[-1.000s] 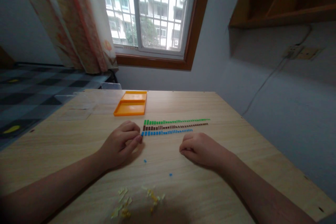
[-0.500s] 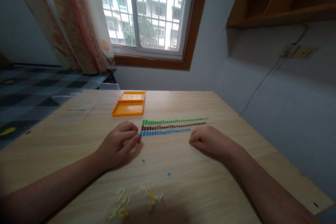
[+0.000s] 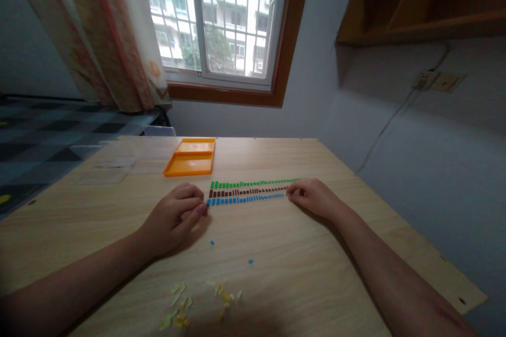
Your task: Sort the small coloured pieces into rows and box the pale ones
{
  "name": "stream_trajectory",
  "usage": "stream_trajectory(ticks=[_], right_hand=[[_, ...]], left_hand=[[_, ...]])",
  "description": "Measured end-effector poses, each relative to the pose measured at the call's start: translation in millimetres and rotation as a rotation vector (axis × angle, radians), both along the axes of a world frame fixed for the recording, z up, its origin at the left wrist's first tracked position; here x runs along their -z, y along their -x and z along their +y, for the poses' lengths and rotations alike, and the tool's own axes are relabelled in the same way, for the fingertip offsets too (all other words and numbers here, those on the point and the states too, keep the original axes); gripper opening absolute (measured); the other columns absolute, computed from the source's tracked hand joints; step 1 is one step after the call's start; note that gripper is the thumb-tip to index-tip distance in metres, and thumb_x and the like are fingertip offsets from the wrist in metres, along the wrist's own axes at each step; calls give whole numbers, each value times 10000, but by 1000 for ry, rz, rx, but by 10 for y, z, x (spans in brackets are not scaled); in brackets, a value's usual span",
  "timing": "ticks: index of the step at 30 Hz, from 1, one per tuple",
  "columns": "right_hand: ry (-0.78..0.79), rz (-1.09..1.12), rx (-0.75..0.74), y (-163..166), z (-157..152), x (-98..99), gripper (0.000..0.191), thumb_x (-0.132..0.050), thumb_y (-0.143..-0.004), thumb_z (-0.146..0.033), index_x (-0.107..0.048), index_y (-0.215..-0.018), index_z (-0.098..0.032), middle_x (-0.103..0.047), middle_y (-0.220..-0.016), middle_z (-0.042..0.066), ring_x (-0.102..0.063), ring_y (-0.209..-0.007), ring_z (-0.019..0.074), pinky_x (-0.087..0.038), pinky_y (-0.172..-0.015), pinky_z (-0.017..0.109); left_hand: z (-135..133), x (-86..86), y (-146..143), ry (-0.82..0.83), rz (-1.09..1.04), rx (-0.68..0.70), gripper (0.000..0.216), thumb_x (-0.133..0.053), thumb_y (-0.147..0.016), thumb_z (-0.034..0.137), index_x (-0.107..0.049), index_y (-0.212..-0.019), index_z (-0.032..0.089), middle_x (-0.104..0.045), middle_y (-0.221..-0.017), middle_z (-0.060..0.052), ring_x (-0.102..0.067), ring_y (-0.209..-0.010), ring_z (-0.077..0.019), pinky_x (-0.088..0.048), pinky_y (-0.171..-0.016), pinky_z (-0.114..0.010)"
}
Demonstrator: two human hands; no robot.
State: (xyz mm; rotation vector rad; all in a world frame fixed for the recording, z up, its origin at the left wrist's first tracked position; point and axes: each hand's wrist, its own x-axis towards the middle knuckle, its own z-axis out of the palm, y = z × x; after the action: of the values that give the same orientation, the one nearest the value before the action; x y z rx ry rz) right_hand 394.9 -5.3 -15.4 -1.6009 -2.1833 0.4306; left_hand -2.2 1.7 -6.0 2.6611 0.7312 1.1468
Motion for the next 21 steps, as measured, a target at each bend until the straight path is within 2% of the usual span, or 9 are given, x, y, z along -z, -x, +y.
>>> stream_trajectory(ticks=[6, 11, 21], right_hand=[[-32, -11, -22, -78, -35, -30, 269, -602, -918, -327, -812, -1018, -192, -762, -933, 80, -675, -787, 169, -482, -695, 254], [-20, -22, -55, -40, -38, -25, 237, -609, -900, -281, -824, -969, -209, -769, -922, 64, -692, -783, 170, -486, -693, 250], [-56, -25, -71, 23, 18, 8, 253, -606, -923, -302, -821, -1024, -212, -777, -938, 73, -694, -795, 166, -494, -745, 247]], left_hand=[[11, 22, 0, 0, -2, -12, 337, -472, -1010, 212, -613, -706, 173, -598, -809, -46, -542, -793, -186, -423, -731, -333], [-5, -11, -9, 5, 12, -8, 337, -468, -1010, 208, -621, -711, 172, -604, -810, -50, -547, -795, -188, -436, -726, -334], [-14, -26, -17, 0, 19, -13, 345, -465, -1008, 209, -611, -696, 174, -601, -804, -49, -547, -791, -186, -435, -722, -331]])
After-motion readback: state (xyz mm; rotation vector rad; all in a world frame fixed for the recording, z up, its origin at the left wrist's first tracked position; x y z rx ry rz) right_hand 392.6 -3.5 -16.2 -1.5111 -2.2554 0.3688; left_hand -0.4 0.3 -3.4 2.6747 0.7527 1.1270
